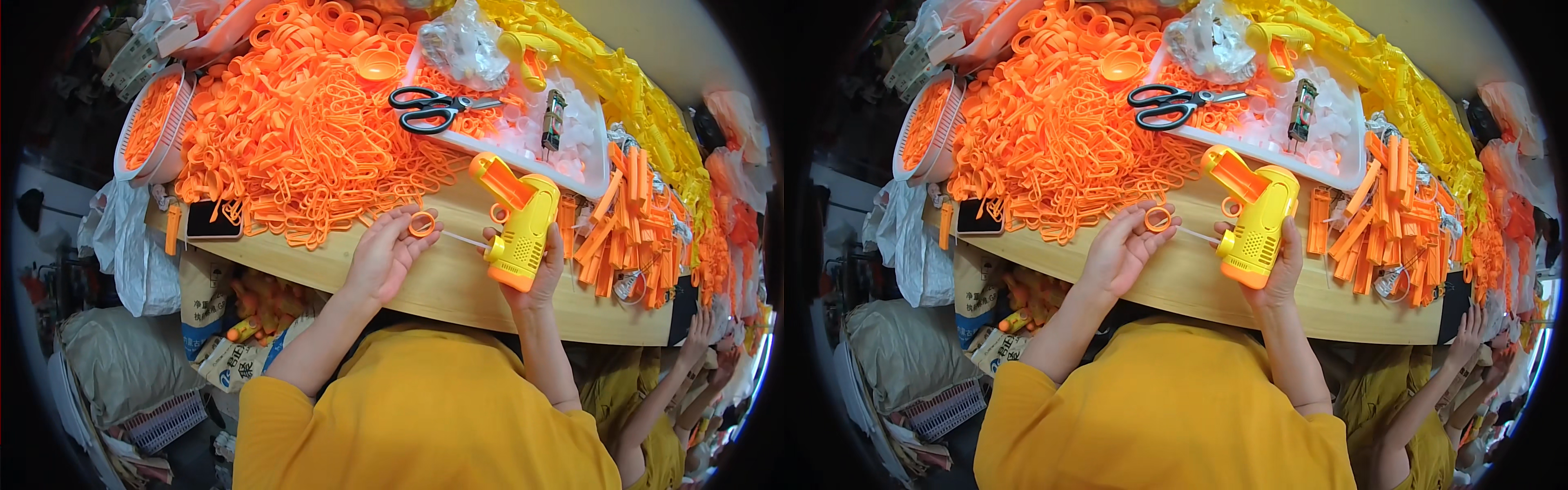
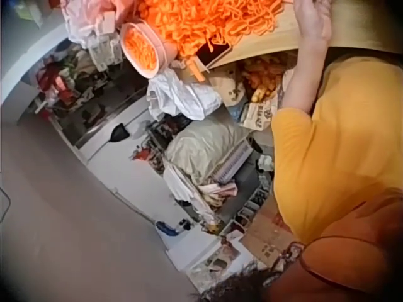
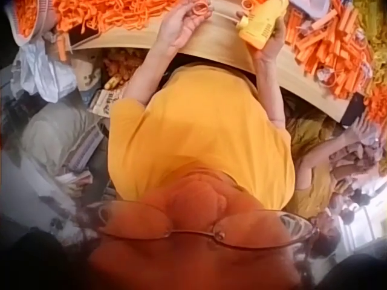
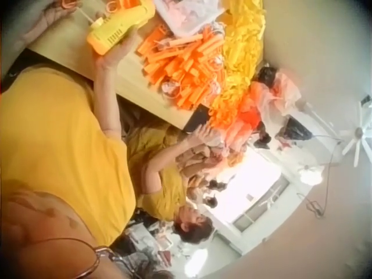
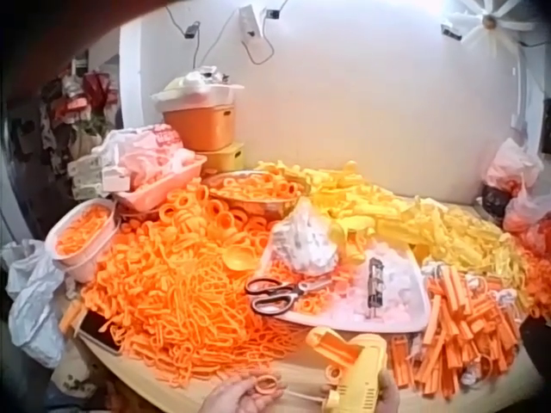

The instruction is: Assembling plastic toy guns by snapping together orange and yellow components at a workbench.

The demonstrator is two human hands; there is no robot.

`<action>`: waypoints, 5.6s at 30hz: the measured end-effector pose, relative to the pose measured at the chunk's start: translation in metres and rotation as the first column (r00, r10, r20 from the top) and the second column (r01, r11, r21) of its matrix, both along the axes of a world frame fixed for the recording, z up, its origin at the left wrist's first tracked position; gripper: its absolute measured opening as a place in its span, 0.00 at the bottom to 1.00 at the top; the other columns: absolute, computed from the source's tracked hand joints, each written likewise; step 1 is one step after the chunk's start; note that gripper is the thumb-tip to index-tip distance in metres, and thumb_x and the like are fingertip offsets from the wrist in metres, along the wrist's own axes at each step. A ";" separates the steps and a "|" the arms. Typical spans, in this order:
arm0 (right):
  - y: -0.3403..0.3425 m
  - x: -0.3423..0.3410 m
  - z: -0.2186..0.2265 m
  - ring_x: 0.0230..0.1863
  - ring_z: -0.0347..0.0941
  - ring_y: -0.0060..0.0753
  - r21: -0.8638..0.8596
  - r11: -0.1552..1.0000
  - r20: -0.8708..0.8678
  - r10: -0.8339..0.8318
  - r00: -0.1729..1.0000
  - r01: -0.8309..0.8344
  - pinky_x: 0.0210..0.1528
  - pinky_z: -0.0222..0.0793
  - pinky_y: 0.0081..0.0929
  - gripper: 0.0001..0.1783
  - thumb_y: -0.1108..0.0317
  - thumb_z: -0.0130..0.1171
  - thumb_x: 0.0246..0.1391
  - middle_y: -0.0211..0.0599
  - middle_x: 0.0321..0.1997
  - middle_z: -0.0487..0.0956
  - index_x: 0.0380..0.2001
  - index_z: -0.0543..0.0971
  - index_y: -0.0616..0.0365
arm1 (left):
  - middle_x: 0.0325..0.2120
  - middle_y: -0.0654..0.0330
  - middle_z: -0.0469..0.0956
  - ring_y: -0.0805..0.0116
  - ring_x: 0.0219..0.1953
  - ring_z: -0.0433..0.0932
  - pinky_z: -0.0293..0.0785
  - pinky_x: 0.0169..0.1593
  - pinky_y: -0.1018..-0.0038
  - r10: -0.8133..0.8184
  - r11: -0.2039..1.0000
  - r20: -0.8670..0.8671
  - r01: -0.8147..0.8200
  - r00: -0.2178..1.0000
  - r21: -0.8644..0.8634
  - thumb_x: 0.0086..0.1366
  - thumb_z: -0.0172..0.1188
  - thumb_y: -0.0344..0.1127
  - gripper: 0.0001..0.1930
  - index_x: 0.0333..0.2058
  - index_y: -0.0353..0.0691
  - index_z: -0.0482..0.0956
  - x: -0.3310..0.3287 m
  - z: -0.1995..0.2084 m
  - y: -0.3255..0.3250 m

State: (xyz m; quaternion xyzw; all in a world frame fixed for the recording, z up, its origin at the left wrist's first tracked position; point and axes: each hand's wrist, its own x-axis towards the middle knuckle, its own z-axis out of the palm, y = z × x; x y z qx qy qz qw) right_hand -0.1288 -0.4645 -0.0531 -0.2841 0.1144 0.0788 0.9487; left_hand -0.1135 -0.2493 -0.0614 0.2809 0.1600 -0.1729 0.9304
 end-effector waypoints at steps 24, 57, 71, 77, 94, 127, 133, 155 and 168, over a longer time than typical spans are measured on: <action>0.035 0.000 -0.005 0.50 0.72 0.42 -0.139 0.989 0.078 0.052 0.996 -0.041 0.53 0.71 0.38 0.34 0.51 0.57 0.52 0.48 0.48 0.74 0.55 0.64 0.64 | 0.50 0.56 0.72 0.70 0.51 0.72 0.67 0.56 0.73 -0.052 0.953 0.314 -0.047 0.948 0.300 0.66 0.53 0.28 0.20 0.55 0.31 0.66 -0.042 -0.006 -0.055; -0.008 0.012 -0.003 0.42 0.75 0.30 -0.608 0.727 -0.141 0.297 0.945 -0.319 0.46 0.73 0.31 0.33 0.65 0.63 0.45 0.40 0.43 0.75 0.53 0.63 0.62 | 0.29 0.57 0.72 0.64 0.26 0.76 0.73 0.29 0.71 -0.560 -0.212 0.347 -0.535 0.752 0.818 0.53 0.64 0.29 0.12 0.38 0.36 0.78 -0.007 -0.017 0.052; 0.004 0.058 0.001 0.47 0.73 0.29 -0.950 0.078 -0.170 0.683 0.711 -0.302 0.50 0.69 0.26 0.29 0.68 0.65 0.42 0.39 0.46 0.77 0.51 0.73 0.64 | 0.29 0.52 0.70 0.53 0.29 0.75 0.72 0.31 0.64 -0.586 -0.229 0.312 -0.522 0.748 0.821 0.55 0.61 0.27 0.11 0.37 0.36 0.71 0.000 -0.025 0.050; 0.013 0.075 0.009 0.48 0.73 0.36 -0.997 -0.015 -0.054 0.826 0.561 -0.073 0.51 0.69 0.30 0.30 0.66 0.65 0.44 0.43 0.48 0.76 0.53 0.72 0.58 | 0.26 0.55 0.69 0.65 0.23 0.71 0.69 0.27 0.72 -0.459 -0.127 0.480 -0.590 0.748 0.797 0.55 0.55 0.20 0.09 0.36 0.34 0.71 -0.004 -0.025 0.055; 0.018 0.292 0.056 0.39 0.76 0.50 -0.729 -0.518 0.374 0.246 0.894 0.448 0.40 0.71 0.43 0.20 0.51 0.63 0.43 0.49 0.35 0.79 0.32 0.81 0.56 | 0.24 0.64 0.72 0.80 0.23 0.69 0.67 0.27 0.84 -0.290 0.064 0.525 -0.531 0.800 0.845 0.56 0.58 0.21 0.05 0.33 0.33 0.74 -0.003 -0.024 0.056; 0.033 0.061 0.036 0.49 0.74 0.32 -0.629 0.253 0.772 0.312 0.554 0.735 0.50 0.71 0.25 0.18 0.82 0.53 0.54 0.46 0.48 0.77 0.49 0.70 0.64 | 0.35 0.62 0.72 0.80 0.31 0.72 0.70 0.35 0.83 -0.145 0.624 0.713 -0.495 0.686 0.604 0.57 0.60 0.21 0.11 0.40 0.32 0.78 0.024 0.042 -0.009; 0.029 0.045 0.024 0.49 0.74 0.51 -0.562 0.229 0.802 0.386 0.456 0.795 0.50 0.71 0.36 0.24 0.85 0.55 0.46 0.50 0.47 0.77 0.50 0.69 0.65 | 0.31 0.62 0.74 0.78 0.29 0.73 0.71 0.34 0.82 -0.112 0.867 0.486 -0.154 0.867 0.475 0.61 0.60 0.29 0.10 0.40 0.32 0.78 0.010 0.038 -0.017; 0.042 -0.011 -0.003 0.56 0.66 0.38 -0.738 0.288 0.672 0.236 0.702 0.610 0.59 0.61 0.31 0.22 0.75 0.54 0.54 0.47 0.56 0.68 0.53 0.68 0.66 | 0.28 0.59 0.75 0.72 0.28 0.74 0.71 0.31 0.79 -0.209 0.270 0.795 -0.748 0.569 0.606 0.54 0.64 0.21 0.06 0.31 0.32 0.79 -0.004 0.026 -0.016; 0.059 -0.001 0.002 0.37 0.75 0.21 -0.280 0.955 0.088 -0.077 0.993 0.099 0.39 0.72 0.17 0.10 0.68 0.53 0.60 0.34 0.36 0.79 0.39 0.78 0.62 | 0.36 0.52 0.74 0.58 0.34 0.76 0.75 0.38 0.69 -0.470 0.212 0.742 -0.755 0.478 0.620 0.52 0.63 0.23 0.14 0.39 0.32 0.77 -0.013 0.027 -0.028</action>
